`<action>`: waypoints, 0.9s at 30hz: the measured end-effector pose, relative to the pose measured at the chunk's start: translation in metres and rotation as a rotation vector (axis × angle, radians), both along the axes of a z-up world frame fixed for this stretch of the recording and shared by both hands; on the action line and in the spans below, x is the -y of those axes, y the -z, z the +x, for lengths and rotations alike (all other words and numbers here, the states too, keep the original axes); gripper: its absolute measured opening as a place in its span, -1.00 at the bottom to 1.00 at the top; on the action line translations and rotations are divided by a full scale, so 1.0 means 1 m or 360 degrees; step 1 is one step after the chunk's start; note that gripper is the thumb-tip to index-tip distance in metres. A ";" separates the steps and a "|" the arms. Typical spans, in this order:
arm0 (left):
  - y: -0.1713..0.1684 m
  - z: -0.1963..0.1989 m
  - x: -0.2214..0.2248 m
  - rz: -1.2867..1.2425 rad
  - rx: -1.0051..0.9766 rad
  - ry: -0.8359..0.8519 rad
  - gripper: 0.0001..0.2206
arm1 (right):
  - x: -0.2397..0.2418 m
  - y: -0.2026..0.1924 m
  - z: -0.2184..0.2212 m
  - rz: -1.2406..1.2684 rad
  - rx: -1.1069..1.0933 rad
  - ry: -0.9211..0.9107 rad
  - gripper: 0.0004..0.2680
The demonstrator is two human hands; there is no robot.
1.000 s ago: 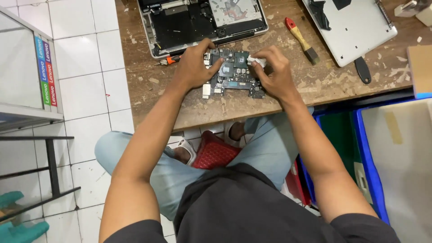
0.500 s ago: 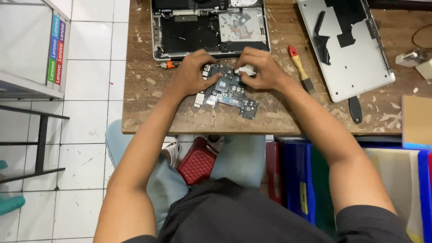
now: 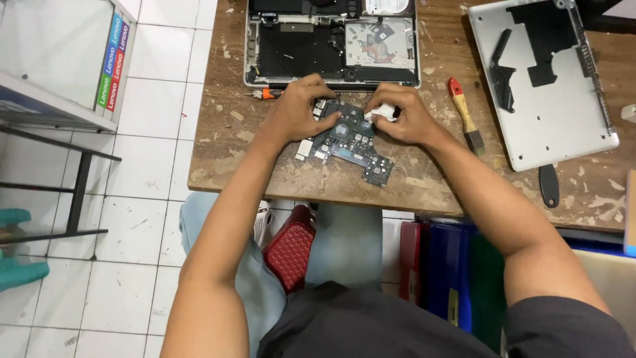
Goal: The person uses a brush to dust the inside of a disassembled laptop chassis. They then pick up the motherboard and wipe it with a white tissue, cleaning both sides of the circuit board.
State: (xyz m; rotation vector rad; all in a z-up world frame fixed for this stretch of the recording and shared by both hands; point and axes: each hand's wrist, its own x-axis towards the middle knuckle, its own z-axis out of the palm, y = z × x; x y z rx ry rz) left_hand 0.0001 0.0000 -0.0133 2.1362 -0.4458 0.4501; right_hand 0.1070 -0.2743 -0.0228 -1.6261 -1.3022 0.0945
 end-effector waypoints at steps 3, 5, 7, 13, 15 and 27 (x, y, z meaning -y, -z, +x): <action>0.000 -0.001 0.001 -0.0009 0.0037 0.0001 -0.73 | 0.003 0.007 0.004 -0.0019 -0.0008 -0.0018 -0.96; -0.012 -0.006 0.002 0.0105 0.0040 -0.0010 -0.74 | 0.004 0.007 0.006 -0.0068 0.0066 -0.0067 -0.92; -0.016 -0.013 0.006 0.0213 0.0037 -0.0018 -0.73 | 0.010 0.009 0.004 -0.0121 0.0136 -0.0116 -0.87; -0.022 -0.014 0.007 0.0292 -0.0032 -0.0017 -0.71 | 0.009 0.000 0.002 -0.0161 0.0119 -0.0030 -0.87; -0.022 -0.015 0.005 0.0226 0.0053 0.0031 -0.72 | 0.010 -0.002 -0.001 -0.0183 0.0100 -0.0029 -0.89; -0.018 -0.014 0.006 0.0244 0.0122 0.0005 -0.73 | 0.010 0.004 0.008 -0.0204 0.0053 -0.0023 -0.84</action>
